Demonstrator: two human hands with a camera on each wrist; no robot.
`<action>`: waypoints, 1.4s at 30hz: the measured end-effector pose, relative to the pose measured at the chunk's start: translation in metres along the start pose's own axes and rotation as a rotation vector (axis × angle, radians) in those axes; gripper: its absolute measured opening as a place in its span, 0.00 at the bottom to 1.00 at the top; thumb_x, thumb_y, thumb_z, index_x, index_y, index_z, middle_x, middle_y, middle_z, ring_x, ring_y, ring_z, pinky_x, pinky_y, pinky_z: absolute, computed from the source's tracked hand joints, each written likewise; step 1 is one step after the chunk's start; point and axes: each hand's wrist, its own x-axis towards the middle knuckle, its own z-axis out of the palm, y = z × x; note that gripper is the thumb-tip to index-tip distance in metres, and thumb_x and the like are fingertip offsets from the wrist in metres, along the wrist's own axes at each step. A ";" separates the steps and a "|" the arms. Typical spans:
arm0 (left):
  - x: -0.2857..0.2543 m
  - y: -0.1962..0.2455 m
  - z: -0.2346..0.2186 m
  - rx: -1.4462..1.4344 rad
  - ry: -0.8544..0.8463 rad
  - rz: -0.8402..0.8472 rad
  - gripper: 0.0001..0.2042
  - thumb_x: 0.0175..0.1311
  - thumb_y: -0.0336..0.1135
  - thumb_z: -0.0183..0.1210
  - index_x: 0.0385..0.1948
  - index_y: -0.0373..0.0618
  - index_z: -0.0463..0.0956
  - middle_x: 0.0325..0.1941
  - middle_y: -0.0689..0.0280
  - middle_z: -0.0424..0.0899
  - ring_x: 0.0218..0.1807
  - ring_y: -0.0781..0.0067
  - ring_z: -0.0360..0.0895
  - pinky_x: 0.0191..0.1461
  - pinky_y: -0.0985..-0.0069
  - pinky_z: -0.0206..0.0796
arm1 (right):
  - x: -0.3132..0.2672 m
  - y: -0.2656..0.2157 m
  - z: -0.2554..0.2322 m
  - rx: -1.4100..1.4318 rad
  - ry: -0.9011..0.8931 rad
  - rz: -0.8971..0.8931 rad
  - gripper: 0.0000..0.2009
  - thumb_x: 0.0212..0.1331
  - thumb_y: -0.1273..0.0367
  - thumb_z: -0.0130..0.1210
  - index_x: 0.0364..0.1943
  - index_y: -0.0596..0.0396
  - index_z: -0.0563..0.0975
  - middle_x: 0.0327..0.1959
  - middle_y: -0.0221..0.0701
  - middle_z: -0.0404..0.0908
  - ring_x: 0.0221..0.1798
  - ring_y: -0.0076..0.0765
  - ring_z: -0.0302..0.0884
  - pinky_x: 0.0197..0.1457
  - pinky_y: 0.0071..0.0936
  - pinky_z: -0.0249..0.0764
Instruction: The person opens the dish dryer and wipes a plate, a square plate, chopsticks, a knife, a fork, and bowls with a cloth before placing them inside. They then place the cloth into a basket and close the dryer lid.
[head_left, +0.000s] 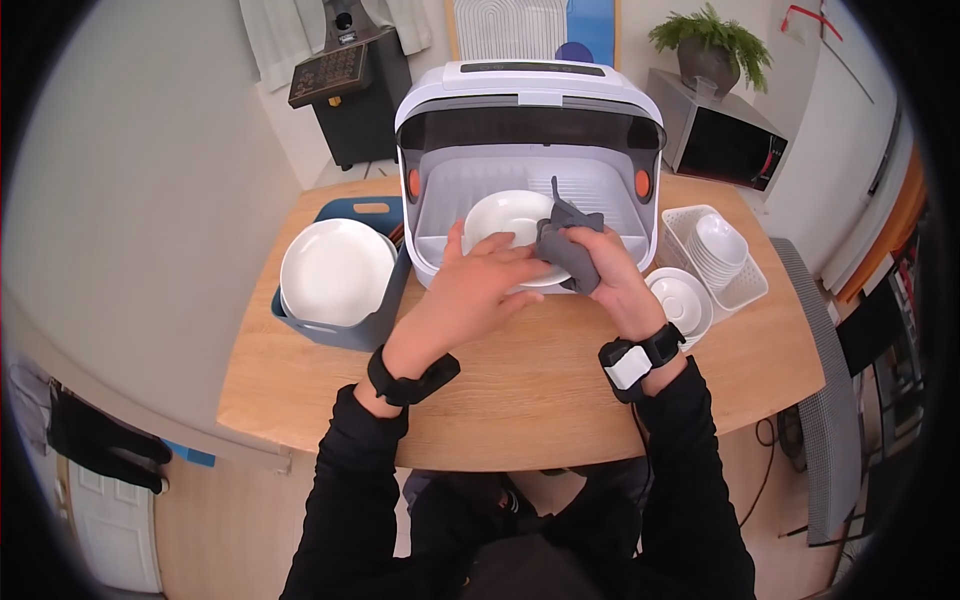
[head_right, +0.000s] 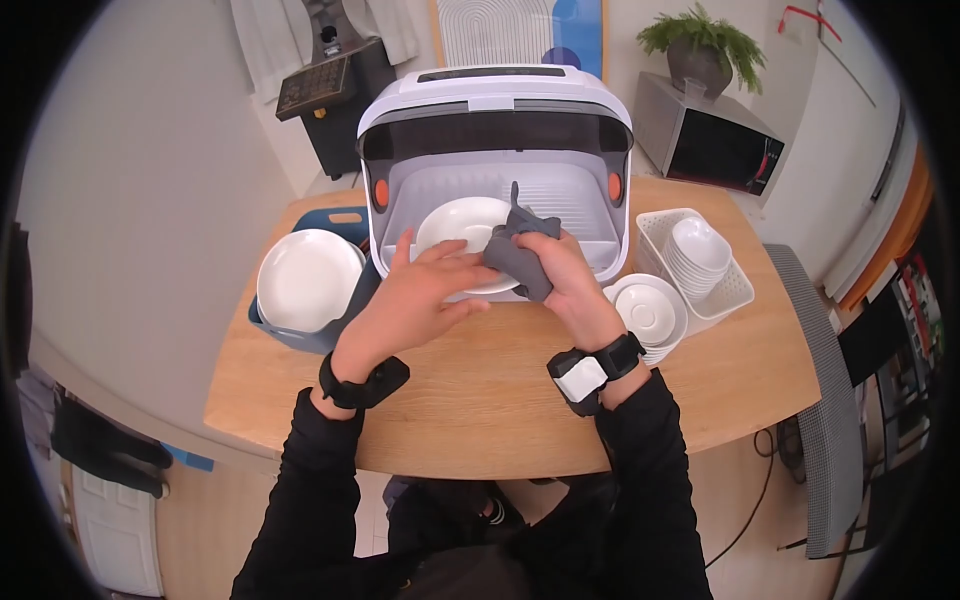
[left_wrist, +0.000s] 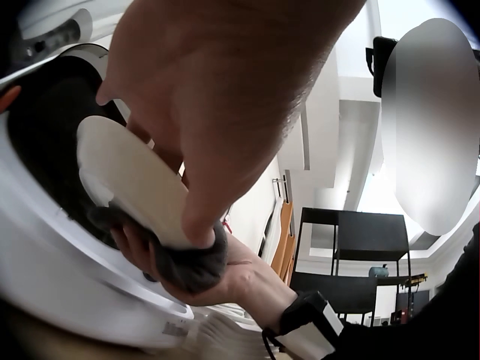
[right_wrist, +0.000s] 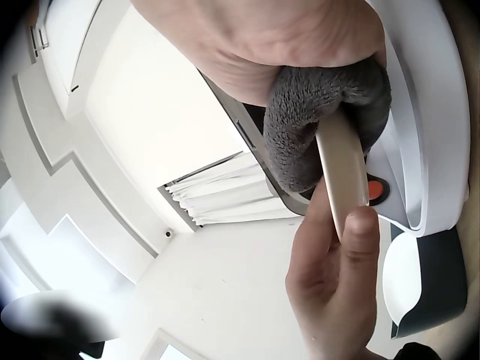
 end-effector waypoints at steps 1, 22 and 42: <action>0.000 -0.007 -0.003 -0.106 0.088 -0.060 0.18 0.64 0.40 0.59 0.56 0.53 0.75 0.54 0.66 0.81 0.62 0.65 0.73 0.66 0.54 0.56 | 0.003 0.002 -0.001 -0.026 0.013 -0.017 0.14 0.59 0.70 0.57 0.47 0.62 0.75 0.41 0.36 0.82 0.39 0.30 0.82 0.36 0.26 0.79; 0.017 -0.048 -0.043 0.087 0.280 -0.656 0.16 0.66 0.38 0.47 0.46 0.34 0.73 0.30 0.45 0.82 0.33 0.43 0.80 0.37 0.54 0.70 | -0.009 -0.007 0.004 -0.951 -0.331 -0.229 0.26 0.55 0.59 0.62 0.52 0.63 0.73 0.44 0.43 0.81 0.43 0.42 0.81 0.50 0.33 0.75; 0.078 -0.104 0.008 0.879 -0.117 -0.415 0.27 0.57 0.27 0.52 0.63 0.43 0.64 0.21 0.63 0.83 0.24 0.63 0.83 0.24 0.67 0.71 | 0.001 -0.008 -0.025 -1.394 0.088 -0.416 0.15 0.56 0.67 0.56 0.45 0.59 0.71 0.35 0.46 0.83 0.41 0.55 0.81 0.44 0.46 0.76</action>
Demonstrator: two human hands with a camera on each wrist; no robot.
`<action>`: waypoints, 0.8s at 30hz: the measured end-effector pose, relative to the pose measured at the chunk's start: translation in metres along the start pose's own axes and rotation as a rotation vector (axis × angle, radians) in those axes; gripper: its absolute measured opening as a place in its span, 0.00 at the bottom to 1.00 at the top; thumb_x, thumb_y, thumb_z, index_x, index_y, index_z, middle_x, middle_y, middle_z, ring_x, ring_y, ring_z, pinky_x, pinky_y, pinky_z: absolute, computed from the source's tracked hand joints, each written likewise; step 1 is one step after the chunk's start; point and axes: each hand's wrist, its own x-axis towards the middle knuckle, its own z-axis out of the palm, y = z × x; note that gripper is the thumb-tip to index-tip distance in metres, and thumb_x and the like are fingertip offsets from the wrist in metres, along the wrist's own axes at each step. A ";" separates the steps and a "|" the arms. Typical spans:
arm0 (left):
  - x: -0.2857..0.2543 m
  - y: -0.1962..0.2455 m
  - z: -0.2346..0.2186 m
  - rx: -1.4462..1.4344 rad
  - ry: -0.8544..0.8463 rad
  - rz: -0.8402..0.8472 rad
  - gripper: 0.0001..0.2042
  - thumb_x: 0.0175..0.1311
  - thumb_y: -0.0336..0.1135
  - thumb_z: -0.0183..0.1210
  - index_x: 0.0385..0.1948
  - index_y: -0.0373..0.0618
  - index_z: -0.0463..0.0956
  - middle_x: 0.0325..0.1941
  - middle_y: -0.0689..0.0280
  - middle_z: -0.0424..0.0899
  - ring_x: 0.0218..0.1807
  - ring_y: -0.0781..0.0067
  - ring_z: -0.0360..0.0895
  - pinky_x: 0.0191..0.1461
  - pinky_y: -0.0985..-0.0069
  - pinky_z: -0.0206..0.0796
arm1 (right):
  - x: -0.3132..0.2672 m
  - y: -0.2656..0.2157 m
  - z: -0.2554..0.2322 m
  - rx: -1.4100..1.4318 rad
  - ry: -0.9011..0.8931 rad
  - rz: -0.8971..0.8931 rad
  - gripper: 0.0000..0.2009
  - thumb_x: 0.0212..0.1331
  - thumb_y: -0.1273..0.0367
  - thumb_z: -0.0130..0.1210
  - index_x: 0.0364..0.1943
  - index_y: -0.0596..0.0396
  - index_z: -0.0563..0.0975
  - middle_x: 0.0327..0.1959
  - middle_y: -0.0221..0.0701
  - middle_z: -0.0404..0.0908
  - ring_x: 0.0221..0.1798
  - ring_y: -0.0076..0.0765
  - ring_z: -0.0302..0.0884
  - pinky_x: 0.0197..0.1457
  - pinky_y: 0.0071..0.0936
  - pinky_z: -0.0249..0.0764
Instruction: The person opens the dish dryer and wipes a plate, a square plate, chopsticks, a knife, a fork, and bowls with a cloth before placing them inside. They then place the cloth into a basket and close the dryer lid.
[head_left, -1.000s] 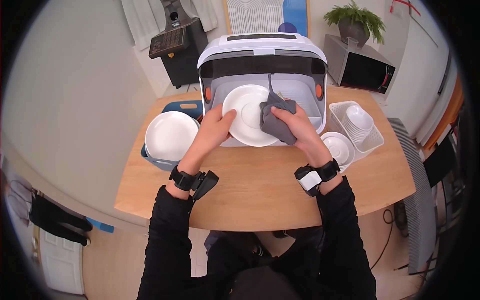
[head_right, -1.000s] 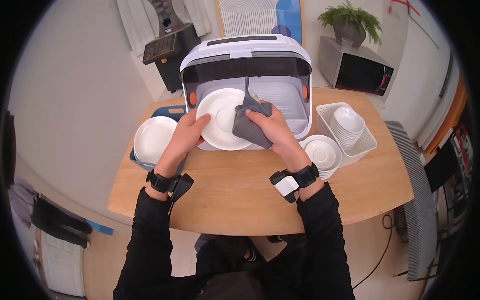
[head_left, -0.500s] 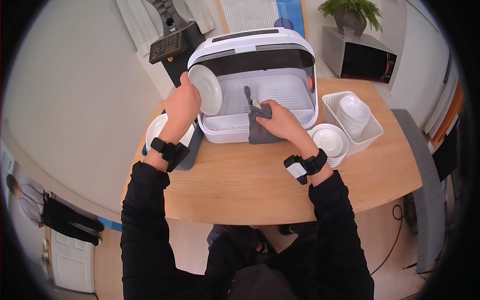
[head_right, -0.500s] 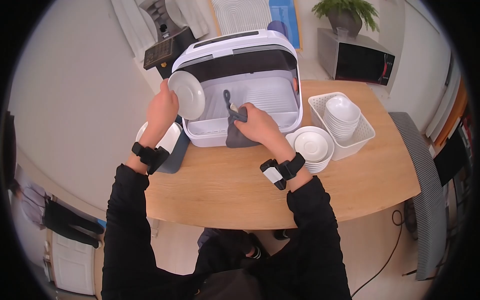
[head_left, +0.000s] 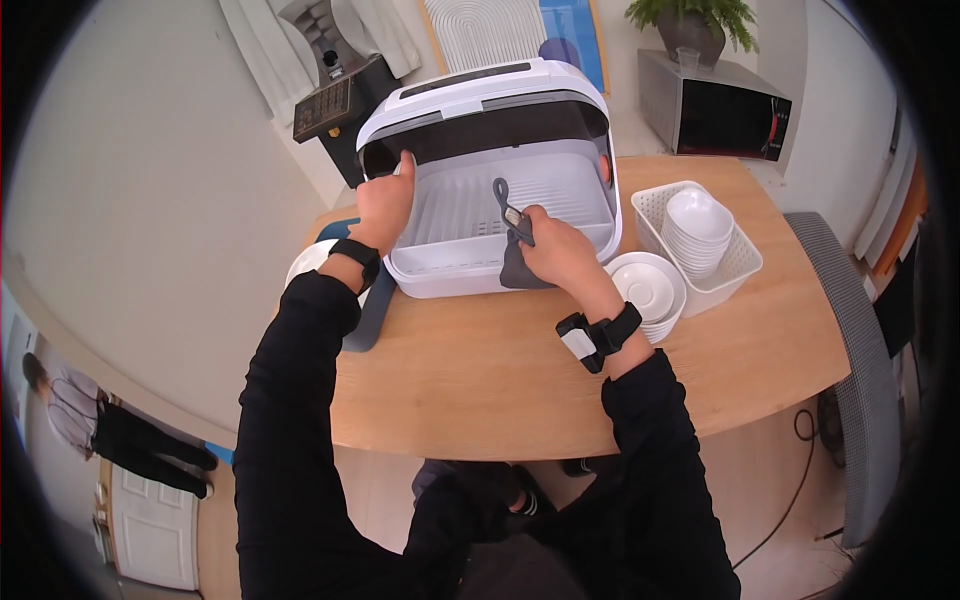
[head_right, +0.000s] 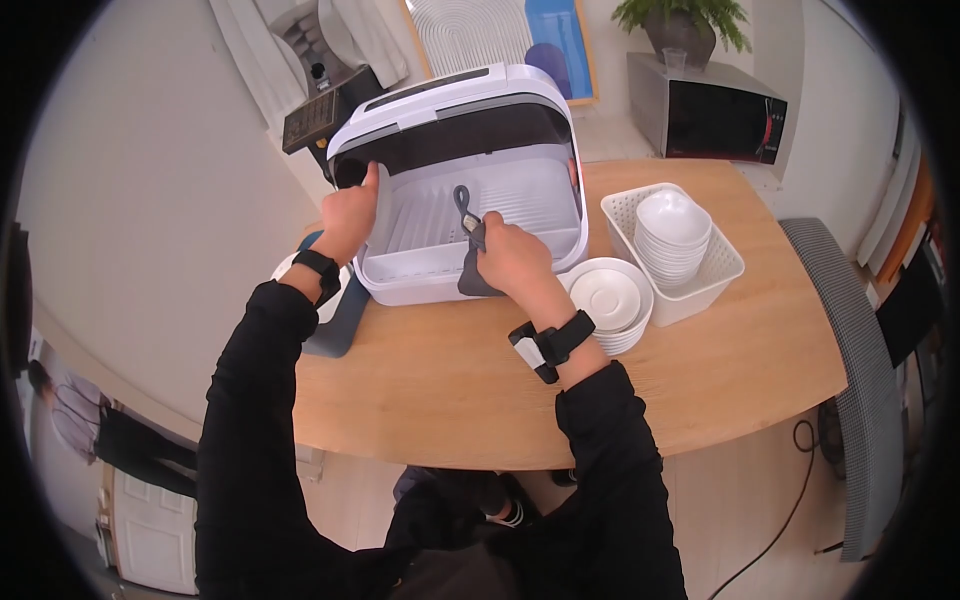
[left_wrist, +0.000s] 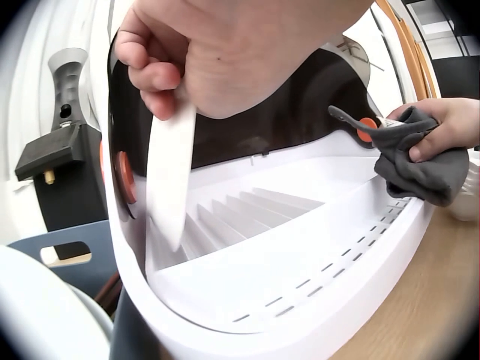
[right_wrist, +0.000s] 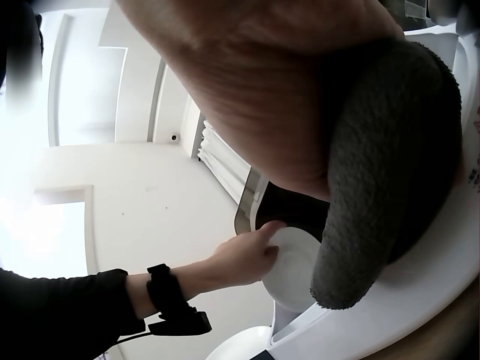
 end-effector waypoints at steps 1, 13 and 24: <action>0.003 0.001 0.004 -0.001 0.003 0.004 0.27 0.57 0.27 0.52 0.63 0.43 0.64 0.21 0.63 0.83 0.24 0.63 0.83 0.24 0.67 0.71 | -0.001 0.000 0.000 0.000 -0.005 -0.001 0.15 0.55 0.67 0.56 0.44 0.59 0.71 0.35 0.46 0.83 0.41 0.55 0.81 0.43 0.46 0.76; 0.033 0.004 0.032 -0.126 -0.218 -0.126 0.28 0.61 0.27 0.47 0.67 0.46 0.59 0.35 0.54 0.86 0.38 0.54 0.85 0.38 0.61 0.76 | -0.002 0.000 -0.001 -0.019 -0.019 -0.026 0.15 0.55 0.68 0.55 0.45 0.59 0.70 0.34 0.45 0.83 0.40 0.54 0.82 0.42 0.45 0.76; 0.034 -0.004 0.038 -0.133 -0.162 -0.120 0.20 0.62 0.27 0.50 0.58 0.42 0.70 0.33 0.58 0.86 0.38 0.58 0.85 0.36 0.65 0.77 | -0.003 -0.002 -0.002 -0.013 -0.048 0.003 0.15 0.56 0.67 0.55 0.47 0.56 0.71 0.35 0.44 0.83 0.41 0.53 0.81 0.42 0.44 0.76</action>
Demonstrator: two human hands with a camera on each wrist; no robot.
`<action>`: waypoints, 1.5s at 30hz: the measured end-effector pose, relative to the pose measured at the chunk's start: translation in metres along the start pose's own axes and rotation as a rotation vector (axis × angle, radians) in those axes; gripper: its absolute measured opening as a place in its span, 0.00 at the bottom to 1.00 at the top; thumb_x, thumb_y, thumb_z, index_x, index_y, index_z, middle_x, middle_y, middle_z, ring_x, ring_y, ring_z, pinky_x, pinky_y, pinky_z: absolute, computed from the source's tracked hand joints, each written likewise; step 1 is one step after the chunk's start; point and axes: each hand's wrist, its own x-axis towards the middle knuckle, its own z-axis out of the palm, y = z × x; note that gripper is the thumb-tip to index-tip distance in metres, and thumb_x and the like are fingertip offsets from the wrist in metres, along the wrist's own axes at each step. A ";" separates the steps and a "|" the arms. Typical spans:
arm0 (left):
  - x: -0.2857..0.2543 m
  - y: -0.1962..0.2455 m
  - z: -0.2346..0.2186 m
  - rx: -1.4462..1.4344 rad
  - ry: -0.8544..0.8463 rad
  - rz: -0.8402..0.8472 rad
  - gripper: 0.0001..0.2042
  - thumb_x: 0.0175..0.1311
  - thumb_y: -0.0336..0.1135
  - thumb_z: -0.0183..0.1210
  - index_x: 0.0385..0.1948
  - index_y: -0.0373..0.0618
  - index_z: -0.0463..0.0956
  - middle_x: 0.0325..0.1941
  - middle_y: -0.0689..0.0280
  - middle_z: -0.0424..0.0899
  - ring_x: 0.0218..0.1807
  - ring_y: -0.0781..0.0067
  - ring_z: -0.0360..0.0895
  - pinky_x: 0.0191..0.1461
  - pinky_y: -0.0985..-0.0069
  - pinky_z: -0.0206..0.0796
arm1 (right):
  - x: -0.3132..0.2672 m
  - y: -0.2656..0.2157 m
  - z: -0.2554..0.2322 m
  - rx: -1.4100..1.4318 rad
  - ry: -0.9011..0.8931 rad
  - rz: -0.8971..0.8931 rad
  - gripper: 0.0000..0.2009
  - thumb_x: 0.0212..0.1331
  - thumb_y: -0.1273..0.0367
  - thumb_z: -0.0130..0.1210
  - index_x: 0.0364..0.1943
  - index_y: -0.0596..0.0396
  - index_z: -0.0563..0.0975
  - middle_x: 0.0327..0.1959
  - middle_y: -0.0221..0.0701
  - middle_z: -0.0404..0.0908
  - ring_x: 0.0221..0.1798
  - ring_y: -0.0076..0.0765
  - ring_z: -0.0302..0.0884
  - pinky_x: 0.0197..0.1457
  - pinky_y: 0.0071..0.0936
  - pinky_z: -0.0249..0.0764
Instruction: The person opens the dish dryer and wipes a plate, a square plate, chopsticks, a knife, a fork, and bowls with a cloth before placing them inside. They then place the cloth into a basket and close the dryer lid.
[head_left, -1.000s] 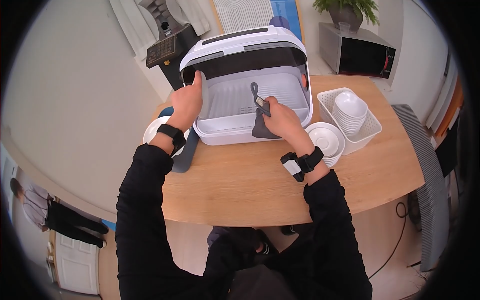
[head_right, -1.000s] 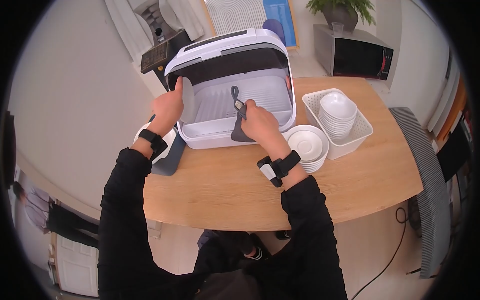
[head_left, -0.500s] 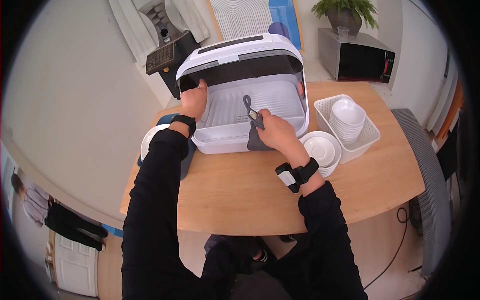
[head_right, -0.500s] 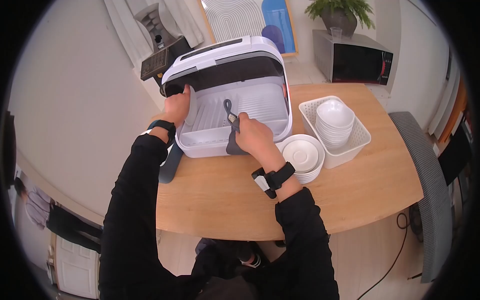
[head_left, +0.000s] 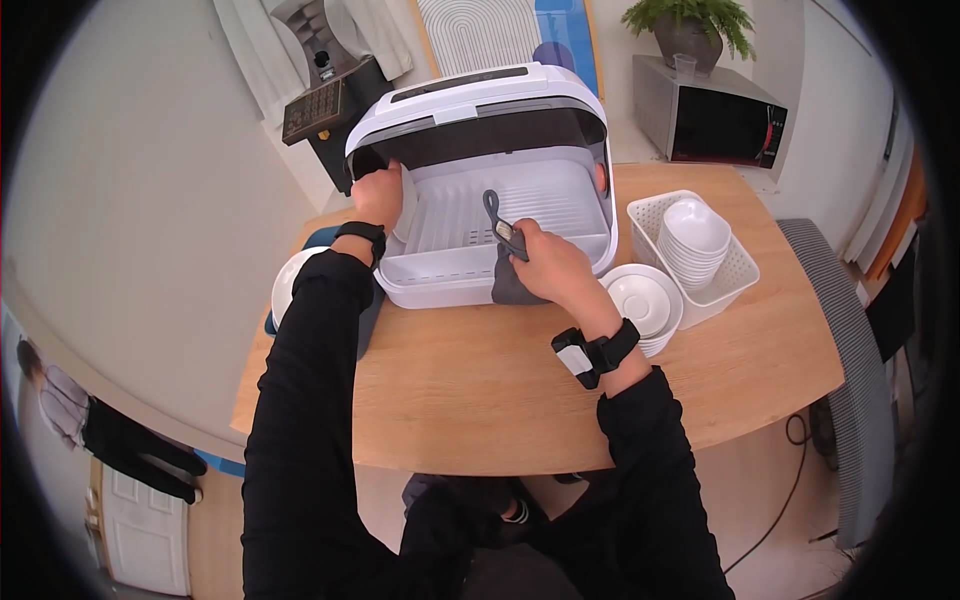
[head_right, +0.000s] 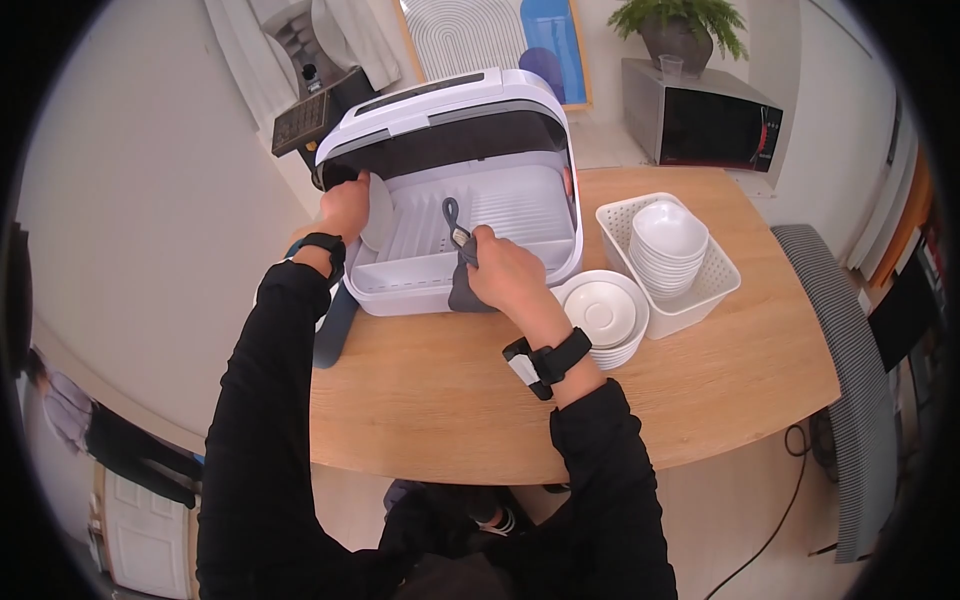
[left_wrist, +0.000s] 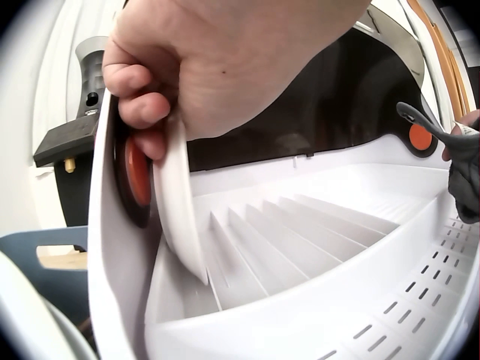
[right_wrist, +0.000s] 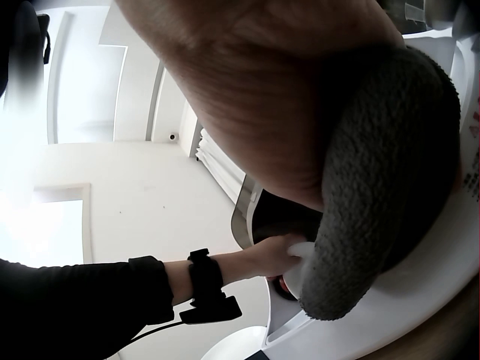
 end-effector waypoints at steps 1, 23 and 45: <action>0.001 0.000 0.002 0.025 0.006 0.008 0.19 0.62 0.27 0.50 0.56 0.42 0.71 0.34 0.59 0.86 0.38 0.58 0.85 0.36 0.66 0.76 | 0.000 0.000 0.000 0.001 -0.002 0.003 0.16 0.56 0.66 0.55 0.47 0.56 0.71 0.35 0.44 0.83 0.41 0.53 0.81 0.42 0.44 0.76; -0.003 -0.005 0.006 0.011 0.344 0.102 0.05 0.57 0.30 0.54 0.33 0.44 0.77 0.31 0.59 0.80 0.29 0.58 0.84 0.27 0.66 0.75 | 0.001 0.001 0.001 -0.007 -0.016 0.009 0.18 0.57 0.64 0.56 0.51 0.53 0.70 0.37 0.43 0.83 0.43 0.53 0.81 0.44 0.44 0.75; -0.112 -0.180 0.008 -0.162 -0.389 -0.247 0.16 0.59 0.38 0.58 0.47 0.43 0.79 0.48 0.56 0.82 0.52 0.54 0.78 0.54 0.63 0.70 | 0.006 0.005 0.002 -0.031 -0.065 0.031 0.22 0.60 0.62 0.55 0.57 0.50 0.68 0.46 0.44 0.82 0.52 0.53 0.78 0.52 0.43 0.73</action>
